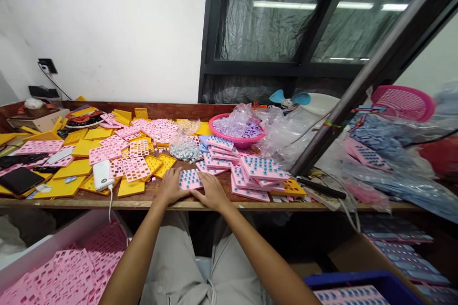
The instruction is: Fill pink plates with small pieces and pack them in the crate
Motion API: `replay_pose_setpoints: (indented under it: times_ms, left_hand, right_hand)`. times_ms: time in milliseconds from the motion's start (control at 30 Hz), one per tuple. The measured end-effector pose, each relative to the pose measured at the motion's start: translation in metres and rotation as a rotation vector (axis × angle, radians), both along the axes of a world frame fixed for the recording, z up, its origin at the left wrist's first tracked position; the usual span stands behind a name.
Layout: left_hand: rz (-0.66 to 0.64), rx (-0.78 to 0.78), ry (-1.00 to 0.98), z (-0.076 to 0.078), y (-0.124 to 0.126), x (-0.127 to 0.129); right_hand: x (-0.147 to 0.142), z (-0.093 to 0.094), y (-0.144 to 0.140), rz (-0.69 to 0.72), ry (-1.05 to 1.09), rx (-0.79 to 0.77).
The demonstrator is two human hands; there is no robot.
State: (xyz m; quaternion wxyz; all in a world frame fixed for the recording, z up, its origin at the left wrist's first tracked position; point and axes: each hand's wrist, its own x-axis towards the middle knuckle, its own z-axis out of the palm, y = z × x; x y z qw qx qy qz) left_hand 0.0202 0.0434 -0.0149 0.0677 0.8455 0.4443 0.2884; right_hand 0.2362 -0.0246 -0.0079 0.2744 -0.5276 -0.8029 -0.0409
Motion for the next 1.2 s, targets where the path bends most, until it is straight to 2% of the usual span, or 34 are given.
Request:
replay_pose_setpoints:
  times_ms: [267, 500, 867, 1000, 1100, 1200]
  left_hand:
    - [-0.008, -0.016, 0.063, 0.001, -0.005, 0.0]
    - [-0.133, -0.013, 0.162, -0.005, -0.002, 0.0]
    - [-0.161, -0.006, 0.235, -0.012, 0.005, -0.002]
    - [-0.18, 0.05, 0.184, -0.011, 0.002, -0.002]
    - [-0.184, 0.056, 0.148, -0.009, 0.001, -0.002]
    - [-0.128, 0.073, 0.128, -0.003, -0.001, -0.001]
  right_hand:
    - [-0.003, 0.012, -0.009, 0.005, -0.137, 0.002]
    - [-0.003, 0.004, -0.011, -0.007, -0.109, -0.004]
    - [-0.003, 0.006, -0.012, -0.004, -0.117, -0.021]
    - [-0.004, 0.013, -0.019, -0.01, -0.054, 0.016]
    - [0.0, 0.02, -0.03, -0.005, 0.073, 0.105]
    - [0.022, 0.028, -0.05, -0.088, 0.27, 0.235]
